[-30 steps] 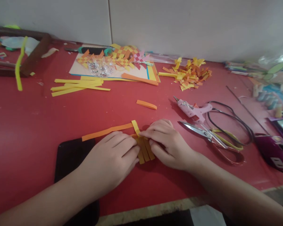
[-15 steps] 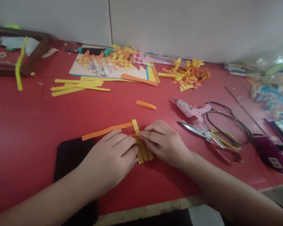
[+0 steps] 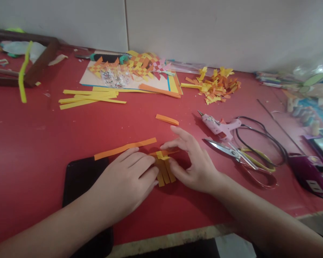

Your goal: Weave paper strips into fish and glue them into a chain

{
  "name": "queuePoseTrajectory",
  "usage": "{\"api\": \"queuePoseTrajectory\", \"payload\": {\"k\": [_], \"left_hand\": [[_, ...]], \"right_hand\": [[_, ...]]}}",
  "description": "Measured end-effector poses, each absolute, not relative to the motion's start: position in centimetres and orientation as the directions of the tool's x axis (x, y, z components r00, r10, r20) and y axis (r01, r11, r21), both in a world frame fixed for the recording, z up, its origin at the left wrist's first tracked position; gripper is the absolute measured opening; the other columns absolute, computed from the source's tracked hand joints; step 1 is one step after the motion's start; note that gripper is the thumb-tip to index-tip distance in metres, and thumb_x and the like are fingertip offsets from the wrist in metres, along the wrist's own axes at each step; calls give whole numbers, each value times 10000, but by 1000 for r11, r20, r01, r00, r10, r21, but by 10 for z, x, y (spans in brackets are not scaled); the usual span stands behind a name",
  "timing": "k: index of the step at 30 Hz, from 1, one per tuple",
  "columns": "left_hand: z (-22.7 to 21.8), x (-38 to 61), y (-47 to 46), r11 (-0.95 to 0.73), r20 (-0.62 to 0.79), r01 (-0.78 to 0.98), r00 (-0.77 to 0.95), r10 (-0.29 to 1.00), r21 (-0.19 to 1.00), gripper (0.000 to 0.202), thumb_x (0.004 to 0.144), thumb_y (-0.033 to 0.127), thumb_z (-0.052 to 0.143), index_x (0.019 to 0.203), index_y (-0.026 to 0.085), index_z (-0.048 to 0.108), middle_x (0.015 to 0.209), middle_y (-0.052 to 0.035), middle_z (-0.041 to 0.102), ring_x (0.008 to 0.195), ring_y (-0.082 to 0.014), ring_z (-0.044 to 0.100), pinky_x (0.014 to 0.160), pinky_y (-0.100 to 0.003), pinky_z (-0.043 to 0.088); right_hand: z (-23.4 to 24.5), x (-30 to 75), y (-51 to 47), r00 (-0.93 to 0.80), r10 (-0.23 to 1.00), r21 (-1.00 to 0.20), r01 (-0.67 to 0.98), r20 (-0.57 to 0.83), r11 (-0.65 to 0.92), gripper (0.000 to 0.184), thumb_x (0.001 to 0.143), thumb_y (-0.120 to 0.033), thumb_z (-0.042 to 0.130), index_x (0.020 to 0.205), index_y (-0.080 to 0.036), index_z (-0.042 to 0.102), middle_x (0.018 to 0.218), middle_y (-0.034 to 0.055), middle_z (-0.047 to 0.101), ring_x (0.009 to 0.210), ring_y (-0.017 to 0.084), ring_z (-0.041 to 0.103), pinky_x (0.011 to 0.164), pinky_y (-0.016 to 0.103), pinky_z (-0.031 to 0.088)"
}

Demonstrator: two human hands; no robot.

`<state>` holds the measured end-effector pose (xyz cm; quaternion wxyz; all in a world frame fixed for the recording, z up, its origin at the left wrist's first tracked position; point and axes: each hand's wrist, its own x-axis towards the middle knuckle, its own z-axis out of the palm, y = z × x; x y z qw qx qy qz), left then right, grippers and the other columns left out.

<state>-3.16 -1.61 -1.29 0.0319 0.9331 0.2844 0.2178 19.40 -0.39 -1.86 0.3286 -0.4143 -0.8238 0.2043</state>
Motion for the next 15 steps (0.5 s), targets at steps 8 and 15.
{"api": "queuePoseTrajectory", "payload": {"k": [8, 15], "left_hand": [[-11, -28, -19, -820, 390, 536, 724, 570, 203, 224, 966, 162, 483, 890, 127, 691, 863, -92, 693, 810, -253, 636, 826, -441, 512], [-13, -26, -18, -746, 341, 589, 663, 666, 311, 254, 952, 357, 567, 975, 125, 668, 904, -84, 689, 832, -262, 627, 957, -510, 470]], "right_hand": [[-8, 196, 1, -605, 666, -524, 430, 437, 735, 313, 855, -74, 484, 1138, -187, 559, 821, 35, 716, 768, 193, 644, 796, 396, 538], [-20, 197, 3, -662, 633, -429, 475, 401, 768, 153, 890, -100, 553, 994, -184, 629, 845, 51, 679, 841, 183, 612, 844, 378, 529]]}}
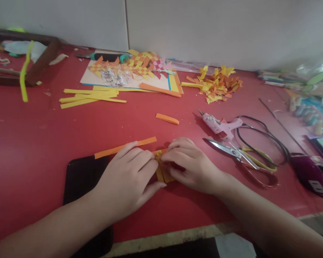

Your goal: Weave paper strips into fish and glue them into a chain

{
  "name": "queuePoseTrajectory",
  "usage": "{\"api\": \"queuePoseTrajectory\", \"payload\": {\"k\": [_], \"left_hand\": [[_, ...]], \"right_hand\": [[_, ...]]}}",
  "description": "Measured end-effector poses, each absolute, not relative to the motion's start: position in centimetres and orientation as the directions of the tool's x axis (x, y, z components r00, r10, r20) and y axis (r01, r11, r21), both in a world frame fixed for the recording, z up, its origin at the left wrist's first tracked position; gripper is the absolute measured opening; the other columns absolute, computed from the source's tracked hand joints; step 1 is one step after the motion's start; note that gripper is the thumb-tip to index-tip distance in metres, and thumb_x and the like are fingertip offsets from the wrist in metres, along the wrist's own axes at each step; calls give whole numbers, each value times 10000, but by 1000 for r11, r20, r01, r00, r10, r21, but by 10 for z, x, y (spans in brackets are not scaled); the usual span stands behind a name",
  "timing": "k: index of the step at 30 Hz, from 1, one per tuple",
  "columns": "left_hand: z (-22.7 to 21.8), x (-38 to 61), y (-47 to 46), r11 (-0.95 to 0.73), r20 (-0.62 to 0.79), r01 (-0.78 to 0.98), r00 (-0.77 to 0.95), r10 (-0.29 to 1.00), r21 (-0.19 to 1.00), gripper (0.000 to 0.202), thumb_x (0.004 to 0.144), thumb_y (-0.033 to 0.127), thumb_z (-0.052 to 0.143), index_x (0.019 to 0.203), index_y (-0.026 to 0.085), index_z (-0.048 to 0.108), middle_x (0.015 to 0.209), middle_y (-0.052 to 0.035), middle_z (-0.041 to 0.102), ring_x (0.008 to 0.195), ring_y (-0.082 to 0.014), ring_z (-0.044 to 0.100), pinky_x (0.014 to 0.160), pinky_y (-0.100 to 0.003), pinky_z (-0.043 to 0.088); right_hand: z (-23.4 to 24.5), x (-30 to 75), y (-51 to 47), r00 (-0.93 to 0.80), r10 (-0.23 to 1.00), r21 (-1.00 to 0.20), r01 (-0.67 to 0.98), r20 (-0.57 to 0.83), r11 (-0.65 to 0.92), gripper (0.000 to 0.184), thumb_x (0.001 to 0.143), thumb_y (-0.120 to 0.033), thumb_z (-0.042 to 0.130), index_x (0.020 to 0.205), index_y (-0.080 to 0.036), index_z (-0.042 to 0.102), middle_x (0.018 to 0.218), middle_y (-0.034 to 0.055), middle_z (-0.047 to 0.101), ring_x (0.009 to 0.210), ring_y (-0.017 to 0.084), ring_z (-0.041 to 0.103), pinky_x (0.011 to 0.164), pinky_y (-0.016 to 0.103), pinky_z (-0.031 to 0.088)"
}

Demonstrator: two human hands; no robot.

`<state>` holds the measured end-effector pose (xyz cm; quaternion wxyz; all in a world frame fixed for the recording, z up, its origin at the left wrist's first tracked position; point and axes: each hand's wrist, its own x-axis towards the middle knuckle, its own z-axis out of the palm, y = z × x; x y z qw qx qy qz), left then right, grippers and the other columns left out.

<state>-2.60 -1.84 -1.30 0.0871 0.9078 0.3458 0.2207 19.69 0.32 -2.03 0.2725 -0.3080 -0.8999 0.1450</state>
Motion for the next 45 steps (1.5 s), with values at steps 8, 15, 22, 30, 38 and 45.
{"api": "queuePoseTrajectory", "payload": {"k": [8, 15, 22, 30, 38, 45], "left_hand": [[-14, -25, -17, -720, 311, 618, 649, 694, 316, 147, 925, 282, 580, 900, 150, 642, 879, -66, 666, 826, -251, 611, 1007, -527, 434], [-14, -26, -15, -686, 272, 608, 636, 722, 400, 162, 966, 230, 525, 901, 162, 657, 874, -50, 668, 835, -231, 610, 994, -526, 428], [-14, -26, -13, -666, 272, 599, 618, 738, 445, 176, 985, 221, 509, 929, 162, 664, 873, -43, 682, 812, -220, 605, 960, -508, 451], [-11, -28, -6, -621, 286, 582, 566, 773, 525, 156, 1001, 218, 503, 952, 174, 645, 924, -38, 725, 841, -206, 659, 890, -405, 507], [-10, -32, -8, -530, 293, 654, 445, 846, 540, 207, 970, 179, 461, 1150, 175, 564, 1068, -95, 715, 945, -225, 713, 776, -345, 566], [-6, -35, -14, -538, 293, 667, 453, 842, 515, 236, 864, 63, 386, 1025, 205, 484, 912, -60, 715, 798, -198, 713, 649, -297, 564]], "right_hand": [[-17, 197, 1, -673, 633, -401, 496, 383, 770, 128, 879, -123, 565, 960, -177, 649, 986, 79, 721, 949, 220, 614, 913, 416, 503], [-16, 197, 0, -663, 656, -426, 508, 361, 748, 116, 863, -135, 600, 944, -175, 672, 991, 70, 726, 975, 222, 611, 922, 417, 476], [-13, 198, 1, -667, 650, -423, 503, 364, 753, 64, 846, -140, 605, 853, -182, 654, 978, 65, 715, 957, 215, 598, 915, 418, 468], [-11, 199, 1, -701, 620, -400, 487, 351, 777, 130, 857, -155, 621, 933, -188, 721, 1022, 84, 704, 977, 225, 594, 925, 436, 469], [-11, 198, -1, -697, 630, -367, 518, 343, 773, 232, 883, -133, 584, 1051, -172, 739, 986, 87, 703, 970, 228, 595, 946, 451, 472], [-11, 195, -1, -701, 625, -335, 530, 343, 779, 216, 890, -148, 572, 1019, -142, 745, 963, 96, 698, 954, 233, 602, 942, 457, 471]]}}
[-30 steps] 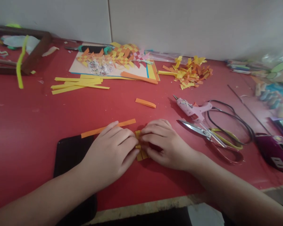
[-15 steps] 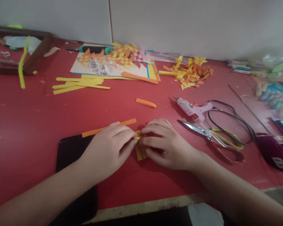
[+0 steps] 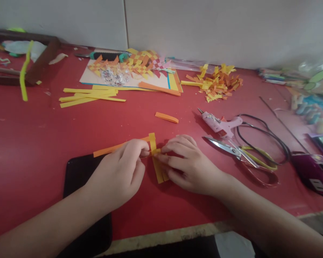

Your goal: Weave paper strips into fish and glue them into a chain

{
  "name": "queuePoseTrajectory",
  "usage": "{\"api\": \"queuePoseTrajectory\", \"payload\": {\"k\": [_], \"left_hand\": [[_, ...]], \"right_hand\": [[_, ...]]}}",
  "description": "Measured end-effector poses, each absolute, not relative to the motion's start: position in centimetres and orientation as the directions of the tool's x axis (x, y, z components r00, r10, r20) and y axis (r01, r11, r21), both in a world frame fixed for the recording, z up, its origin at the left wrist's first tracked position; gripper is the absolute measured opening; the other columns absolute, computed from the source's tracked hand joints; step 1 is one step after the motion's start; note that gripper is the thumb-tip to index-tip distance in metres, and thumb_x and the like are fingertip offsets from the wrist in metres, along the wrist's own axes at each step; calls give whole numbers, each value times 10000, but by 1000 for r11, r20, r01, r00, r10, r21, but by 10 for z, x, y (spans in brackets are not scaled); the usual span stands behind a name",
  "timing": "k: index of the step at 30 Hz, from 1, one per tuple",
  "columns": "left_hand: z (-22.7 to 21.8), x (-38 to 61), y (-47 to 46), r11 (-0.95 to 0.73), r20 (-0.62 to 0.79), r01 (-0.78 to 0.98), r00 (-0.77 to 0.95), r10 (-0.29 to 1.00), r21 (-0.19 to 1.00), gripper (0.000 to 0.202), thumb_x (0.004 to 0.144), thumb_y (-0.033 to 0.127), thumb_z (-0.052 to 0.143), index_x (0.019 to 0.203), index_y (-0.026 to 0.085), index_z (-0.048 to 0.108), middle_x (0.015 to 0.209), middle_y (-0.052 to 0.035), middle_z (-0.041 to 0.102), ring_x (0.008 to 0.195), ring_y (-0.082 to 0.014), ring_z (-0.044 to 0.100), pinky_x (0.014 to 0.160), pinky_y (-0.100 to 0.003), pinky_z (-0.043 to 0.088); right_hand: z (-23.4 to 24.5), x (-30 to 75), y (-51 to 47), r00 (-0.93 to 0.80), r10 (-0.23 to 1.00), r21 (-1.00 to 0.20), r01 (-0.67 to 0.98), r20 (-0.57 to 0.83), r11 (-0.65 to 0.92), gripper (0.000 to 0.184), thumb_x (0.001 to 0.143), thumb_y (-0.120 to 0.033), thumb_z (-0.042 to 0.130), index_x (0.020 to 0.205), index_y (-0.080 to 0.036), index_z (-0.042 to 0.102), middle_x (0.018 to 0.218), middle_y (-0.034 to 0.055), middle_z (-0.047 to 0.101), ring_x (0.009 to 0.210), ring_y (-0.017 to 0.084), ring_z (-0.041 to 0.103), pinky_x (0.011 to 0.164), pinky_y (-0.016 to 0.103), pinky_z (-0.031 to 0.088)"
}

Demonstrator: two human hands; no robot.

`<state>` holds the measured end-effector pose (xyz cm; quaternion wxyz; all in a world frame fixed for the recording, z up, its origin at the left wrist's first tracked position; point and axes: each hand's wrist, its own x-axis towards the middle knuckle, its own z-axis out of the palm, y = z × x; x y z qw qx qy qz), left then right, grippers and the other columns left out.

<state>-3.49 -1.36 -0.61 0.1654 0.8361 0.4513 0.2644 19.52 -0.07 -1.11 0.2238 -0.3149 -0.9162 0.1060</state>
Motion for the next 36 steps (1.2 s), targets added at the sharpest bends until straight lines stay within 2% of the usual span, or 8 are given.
{"api": "queuePoseTrajectory", "payload": {"k": [4, 7, 10, 16, 20, 25, 32, 36], "left_hand": [[-3, -34, -12, -637, 339, 666, 540, 770, 388, 241, 847, 29, 358, 952, 182, 511, 828, -56, 680, 730, -197, 677, 746, -364, 602], [-4, -33, -11, -684, 379, 652, 573, 727, 326, 260, 837, 8, 364, 944, 154, 551, 836, -68, 678, 791, -208, 686, 914, -428, 587], [-5, -32, -11, -708, 396, 643, 593, 701, 292, 255, 849, 9, 384, 947, 127, 588, 851, -82, 686, 837, -211, 690, 984, -423, 565], [-2, -30, -10, -784, 456, 596, 658, 599, 171, 282, 884, -3, 393, 864, 103, 653, 787, -70, 687, 746, -190, 667, 970, -389, 577], [-2, -29, -12, -807, 470, 581, 687, 554, 102, 314, 895, -5, 396, 879, 101, 691, 826, -82, 704, 745, -191, 672, 919, -387, 602], [-7, -29, -14, -784, 478, 614, 662, 577, 96, 333, 910, 28, 402, 1082, 21, 687, 913, -143, 714, 862, -234, 696, 910, -415, 613], [-14, -33, -16, -814, 416, 579, 729, 543, 48, 316, 937, 52, 405, 1071, 17, 689, 905, -143, 726, 898, -259, 712, 988, -483, 581], [-17, -33, -17, -809, 422, 584, 718, 553, 66, 303, 905, 22, 429, 1046, 13, 697, 993, -179, 730, 933, -285, 725, 988, -501, 579]], "right_hand": [[-11, 194, -1, -697, 627, -319, 541, 349, 779, 206, 905, -156, 558, 991, -155, 745, 969, 91, 701, 941, 229, 602, 922, 453, 478], [-10, 192, -1, -695, 630, -307, 550, 348, 776, 206, 917, -160, 543, 965, -177, 743, 951, 80, 695, 920, 220, 599, 910, 442, 479], [-10, 192, -2, -698, 630, -296, 557, 340, 776, 202, 912, -164, 545, 962, -169, 741, 955, 83, 688, 937, 223, 605, 897, 426, 467], [-13, 191, -5, -682, 661, -283, 598, 312, 750, 196, 898, -153, 537, 953, -156, 725, 999, 86, 690, 971, 240, 615, 846, 410, 420], [-13, 190, -7, -680, 664, -258, 612, 310, 748, 226, 870, -138, 530, 1000, -171, 712, 1003, 79, 693, 980, 245, 607, 844, 404, 397], [-12, 190, -7, -678, 673, -270, 616, 296, 740, 261, 857, -135, 527, 1037, -172, 712, 1036, 82, 700, 1019, 254, 588, 864, 409, 392], [-12, 192, -7, -677, 682, -294, 616, 277, 731, 255, 882, -142, 526, 1039, -191, 720, 1053, 73, 715, 1035, 244, 597, 879, 409, 394], [-11, 193, -8, -671, 678, -286, 614, 301, 735, 241, 885, -140, 523, 1007, -186, 726, 1044, 69, 726, 1018, 244, 608, 857, 401, 402]]}}
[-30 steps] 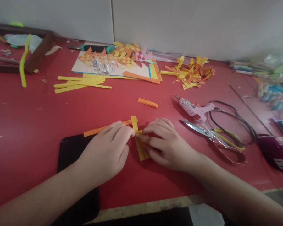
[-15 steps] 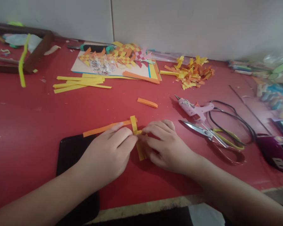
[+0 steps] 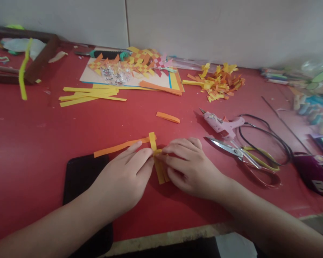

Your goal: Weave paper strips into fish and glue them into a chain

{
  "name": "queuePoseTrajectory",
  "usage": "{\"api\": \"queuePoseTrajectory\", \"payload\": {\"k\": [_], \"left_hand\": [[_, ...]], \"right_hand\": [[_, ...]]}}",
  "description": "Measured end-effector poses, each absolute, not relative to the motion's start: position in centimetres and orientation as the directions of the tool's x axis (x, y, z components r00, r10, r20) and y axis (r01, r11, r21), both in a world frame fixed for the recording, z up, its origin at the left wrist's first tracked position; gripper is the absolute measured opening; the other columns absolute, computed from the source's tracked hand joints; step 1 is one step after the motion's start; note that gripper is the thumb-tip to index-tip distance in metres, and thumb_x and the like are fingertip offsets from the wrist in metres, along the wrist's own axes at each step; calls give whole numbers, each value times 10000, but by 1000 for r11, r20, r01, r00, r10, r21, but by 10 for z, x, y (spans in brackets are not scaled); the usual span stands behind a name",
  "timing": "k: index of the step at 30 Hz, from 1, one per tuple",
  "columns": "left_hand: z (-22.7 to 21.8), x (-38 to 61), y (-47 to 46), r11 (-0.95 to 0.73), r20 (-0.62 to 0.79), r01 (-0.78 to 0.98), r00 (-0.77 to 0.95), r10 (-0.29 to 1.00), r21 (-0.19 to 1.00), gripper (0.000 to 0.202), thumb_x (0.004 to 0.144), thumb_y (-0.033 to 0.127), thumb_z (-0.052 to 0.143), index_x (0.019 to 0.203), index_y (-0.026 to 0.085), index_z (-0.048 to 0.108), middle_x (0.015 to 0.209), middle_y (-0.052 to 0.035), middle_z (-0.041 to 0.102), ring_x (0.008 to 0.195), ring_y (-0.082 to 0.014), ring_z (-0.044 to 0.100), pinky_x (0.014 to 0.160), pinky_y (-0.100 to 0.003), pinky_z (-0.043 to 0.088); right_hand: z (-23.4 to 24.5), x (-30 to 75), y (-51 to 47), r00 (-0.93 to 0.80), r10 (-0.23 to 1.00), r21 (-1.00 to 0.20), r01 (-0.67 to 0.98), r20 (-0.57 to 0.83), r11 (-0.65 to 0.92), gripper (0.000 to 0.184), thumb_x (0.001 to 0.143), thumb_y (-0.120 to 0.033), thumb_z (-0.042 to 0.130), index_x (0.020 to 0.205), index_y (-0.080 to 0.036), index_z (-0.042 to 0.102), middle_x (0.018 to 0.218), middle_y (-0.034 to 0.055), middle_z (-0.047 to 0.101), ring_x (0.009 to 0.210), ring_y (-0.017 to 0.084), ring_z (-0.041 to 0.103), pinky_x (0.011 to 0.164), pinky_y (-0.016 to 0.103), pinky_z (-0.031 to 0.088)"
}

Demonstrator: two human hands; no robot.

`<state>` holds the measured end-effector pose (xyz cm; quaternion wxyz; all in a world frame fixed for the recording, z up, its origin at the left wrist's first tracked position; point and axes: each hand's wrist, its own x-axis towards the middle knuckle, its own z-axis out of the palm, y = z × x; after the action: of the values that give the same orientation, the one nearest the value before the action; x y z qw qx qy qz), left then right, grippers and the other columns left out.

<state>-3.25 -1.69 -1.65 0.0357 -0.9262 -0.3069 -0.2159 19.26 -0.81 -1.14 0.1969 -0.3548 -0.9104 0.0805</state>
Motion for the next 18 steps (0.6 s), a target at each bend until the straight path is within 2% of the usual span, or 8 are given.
{"api": "queuePoseTrajectory", "payload": {"k": [4, 7, 12, 15, 18], "left_hand": [[-19, -33, -17, -812, 421, 581, 724, 546, 54, 315, 899, 27, 459, 1130, -12, 670, 1092, -208, 721, 1027, -333, 712, 964, -507, 592], [-21, -33, -18, -808, 416, 588, 724, 549, 44, 335, 905, 32, 448, 1166, 0, 656, 1128, -203, 719, 1046, -326, 705, 971, -506, 589], [-19, -31, -20, -809, 411, 586, 728, 549, 42, 331, 907, 10, 428, 1107, 24, 691, 1077, -169, 739, 908, -263, 717, 961, -491, 593], [-14, -28, -20, -819, 412, 571, 735, 539, 52, 291, 911, 31, 462, 1045, -2, 718, 1012, -180, 739, 901, -294, 699, 902, -480, 611], [-12, -26, -19, -818, 394, 571, 738, 547, 65, 284, 915, 50, 473, 1017, -11, 731, 997, -186, 730, 948, -319, 677, 920, -491, 599]], "right_hand": [[-10, 191, -8, -669, 675, -280, 614, 311, 738, 245, 872, -125, 527, 1010, -160, 727, 1020, 77, 726, 998, 246, 616, 836, 395, 409], [-9, 191, -7, -658, 691, -316, 615, 300, 723, 247, 868, -125, 532, 1012, -168, 728, 1014, 74, 735, 990, 237, 626, 835, 393, 421], [-5, 199, -3, -636, 711, -398, 593, 301, 700, 204, 910, -152, 565, 954, -208, 756, 1010, 52, 780, 982, 221, 654, 834, 401, 450], [-3, 208, 2, -666, 699, -466, 547, 263, 696, 172, 920, -186, 612, 986, -229, 765, 1033, 42, 790, 1016, 228, 652, 874, 426, 485], [-2, 217, 8, -721, 662, -507, 500, 205, 702, 135, 912, -223, 670, 1014, -230, 759, 1104, 38, 780, 1110, 241, 627, 956, 456, 495]]}}
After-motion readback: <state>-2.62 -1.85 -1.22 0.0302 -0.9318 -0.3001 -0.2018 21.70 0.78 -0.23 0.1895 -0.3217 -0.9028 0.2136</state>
